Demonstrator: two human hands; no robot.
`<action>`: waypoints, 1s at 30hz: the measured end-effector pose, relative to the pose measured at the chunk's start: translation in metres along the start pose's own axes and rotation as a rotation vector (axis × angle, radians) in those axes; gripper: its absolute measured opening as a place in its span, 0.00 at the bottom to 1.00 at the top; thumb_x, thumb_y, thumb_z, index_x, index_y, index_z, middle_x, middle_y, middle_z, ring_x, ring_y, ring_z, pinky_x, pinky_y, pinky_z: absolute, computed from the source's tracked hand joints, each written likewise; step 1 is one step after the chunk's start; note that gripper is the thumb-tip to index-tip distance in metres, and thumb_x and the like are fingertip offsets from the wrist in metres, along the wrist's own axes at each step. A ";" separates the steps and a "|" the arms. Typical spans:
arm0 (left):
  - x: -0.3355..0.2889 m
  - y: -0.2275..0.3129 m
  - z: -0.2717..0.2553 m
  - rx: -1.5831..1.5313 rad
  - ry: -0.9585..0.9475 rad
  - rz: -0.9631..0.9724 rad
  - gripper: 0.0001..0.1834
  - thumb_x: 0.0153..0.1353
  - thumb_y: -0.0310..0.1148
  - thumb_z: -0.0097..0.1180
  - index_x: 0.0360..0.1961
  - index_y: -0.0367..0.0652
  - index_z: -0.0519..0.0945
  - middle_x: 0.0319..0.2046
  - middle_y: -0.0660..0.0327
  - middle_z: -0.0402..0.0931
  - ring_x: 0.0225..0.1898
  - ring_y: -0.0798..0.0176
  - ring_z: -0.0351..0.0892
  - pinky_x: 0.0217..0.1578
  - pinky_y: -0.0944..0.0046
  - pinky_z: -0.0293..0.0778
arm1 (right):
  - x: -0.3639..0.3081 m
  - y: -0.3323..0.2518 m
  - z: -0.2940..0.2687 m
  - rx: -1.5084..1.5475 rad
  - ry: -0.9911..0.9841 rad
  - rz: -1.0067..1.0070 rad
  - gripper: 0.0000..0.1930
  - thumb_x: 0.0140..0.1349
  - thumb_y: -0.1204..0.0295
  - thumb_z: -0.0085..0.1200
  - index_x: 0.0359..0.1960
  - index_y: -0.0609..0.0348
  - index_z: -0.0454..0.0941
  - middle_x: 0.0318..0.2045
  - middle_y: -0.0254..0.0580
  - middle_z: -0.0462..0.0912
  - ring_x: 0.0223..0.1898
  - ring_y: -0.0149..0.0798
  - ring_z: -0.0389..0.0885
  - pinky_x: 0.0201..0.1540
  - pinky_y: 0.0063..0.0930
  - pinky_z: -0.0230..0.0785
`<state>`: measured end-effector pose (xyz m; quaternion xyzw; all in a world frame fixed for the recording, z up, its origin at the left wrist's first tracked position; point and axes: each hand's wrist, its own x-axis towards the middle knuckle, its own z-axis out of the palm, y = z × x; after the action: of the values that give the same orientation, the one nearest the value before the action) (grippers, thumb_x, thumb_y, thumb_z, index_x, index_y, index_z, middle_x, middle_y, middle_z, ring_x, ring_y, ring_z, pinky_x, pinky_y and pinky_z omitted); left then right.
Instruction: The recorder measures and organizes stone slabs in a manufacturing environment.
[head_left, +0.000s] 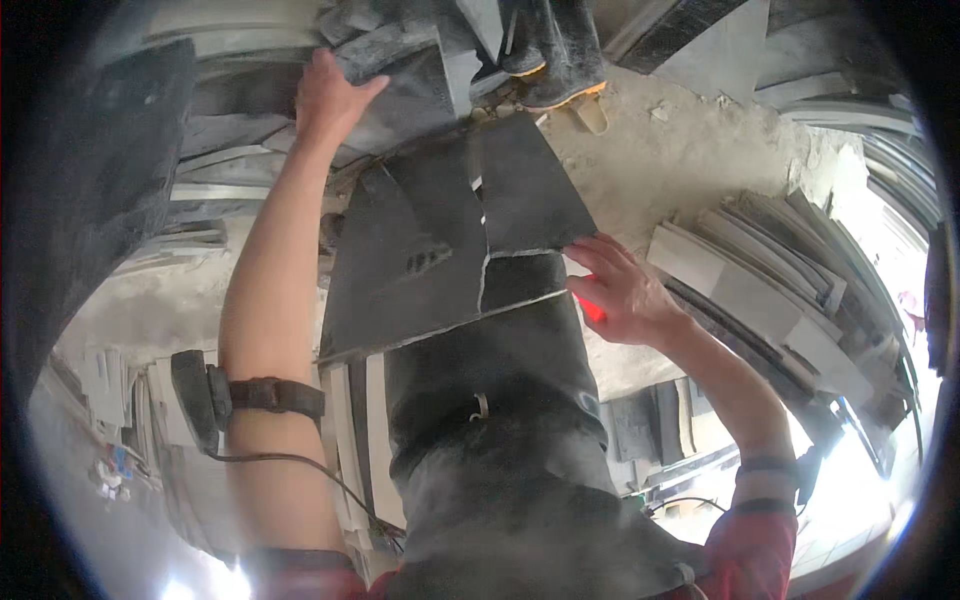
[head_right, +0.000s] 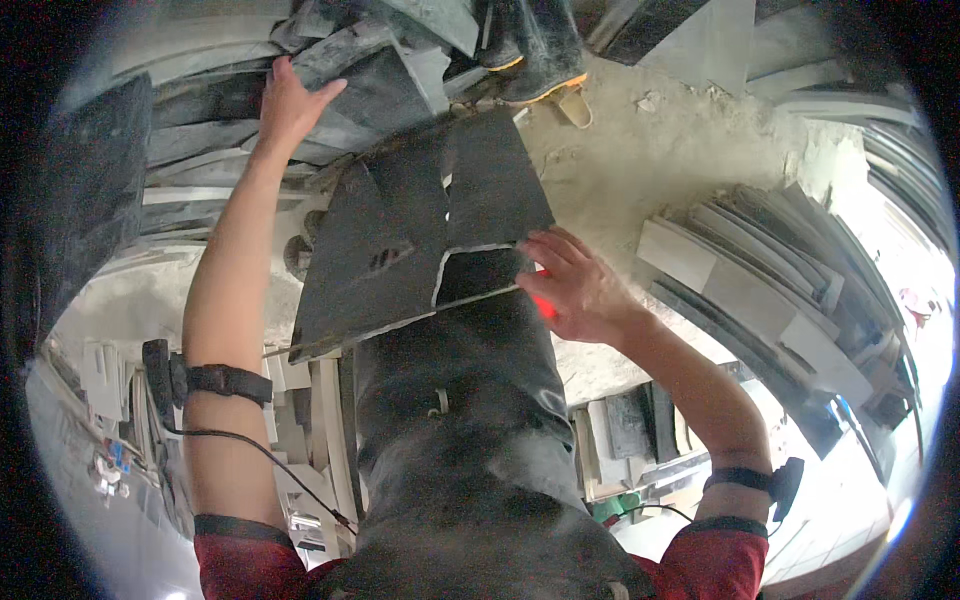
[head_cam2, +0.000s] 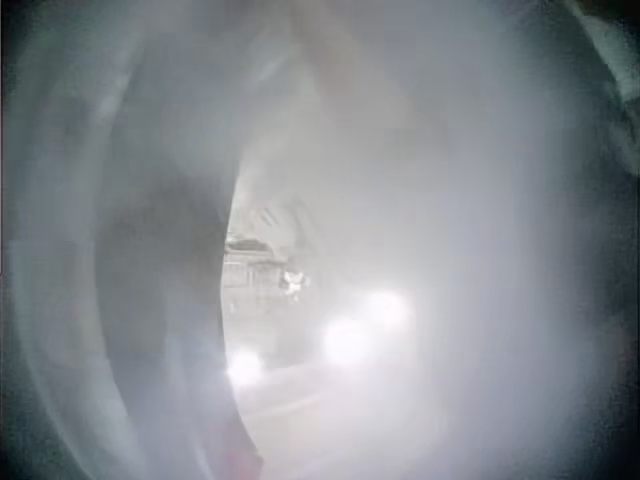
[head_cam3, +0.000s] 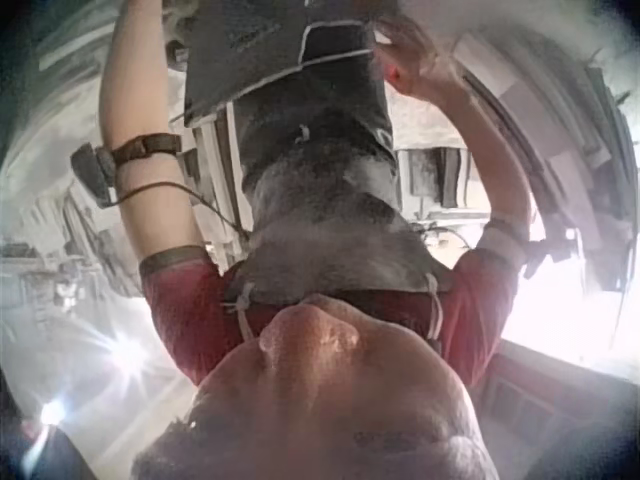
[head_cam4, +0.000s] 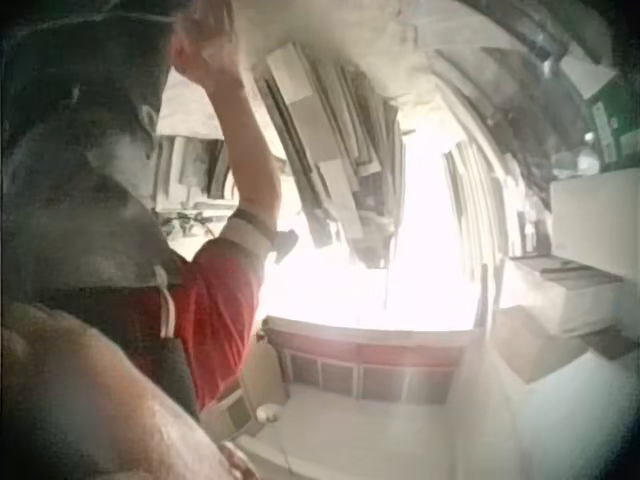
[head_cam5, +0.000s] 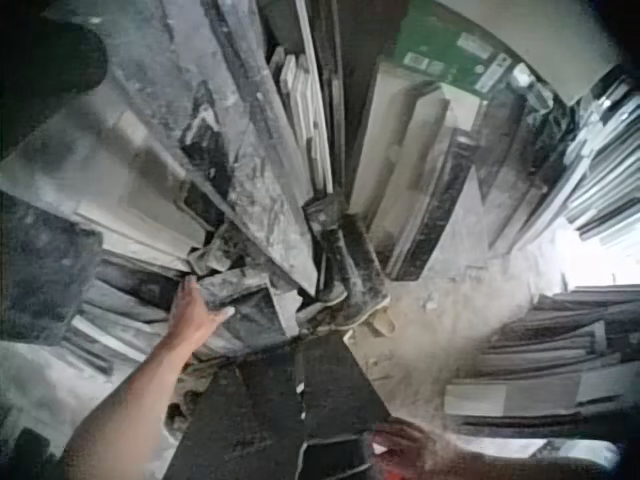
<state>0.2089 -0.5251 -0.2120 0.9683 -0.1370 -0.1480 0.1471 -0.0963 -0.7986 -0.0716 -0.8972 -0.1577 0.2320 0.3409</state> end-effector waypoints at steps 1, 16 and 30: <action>0.001 0.000 0.008 0.031 -0.046 -0.076 0.45 0.52 0.54 0.67 0.62 0.34 0.65 0.54 0.43 0.72 0.56 0.41 0.72 0.56 0.49 0.70 | 0.000 0.000 0.000 -0.002 0.002 0.007 0.21 0.40 0.74 0.65 0.41 0.54 0.77 0.53 0.50 0.74 0.59 0.52 0.71 0.63 0.47 0.65; -0.123 0.014 -0.006 0.060 -0.123 0.104 0.21 0.60 0.44 0.61 0.42 0.38 0.72 0.36 0.50 0.77 0.37 0.44 0.80 0.33 0.49 0.76 | -0.035 0.010 0.051 0.260 0.128 0.264 0.17 0.50 0.77 0.59 0.44 0.56 0.75 0.49 0.46 0.79 0.57 0.52 0.73 0.63 0.51 0.62; -0.175 0.023 -0.017 0.148 -0.583 0.251 0.17 0.61 0.41 0.58 0.44 0.42 0.71 0.42 0.53 0.75 0.40 0.47 0.80 0.32 0.50 0.78 | -0.031 0.012 0.037 0.257 0.041 0.234 0.16 0.55 0.70 0.60 0.46 0.53 0.76 0.50 0.42 0.79 0.59 0.46 0.73 0.68 0.54 0.55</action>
<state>0.0487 -0.4883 -0.1459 0.8689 -0.3021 -0.3893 0.0481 -0.1398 -0.8008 -0.0941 -0.8630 -0.0139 0.2699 0.4268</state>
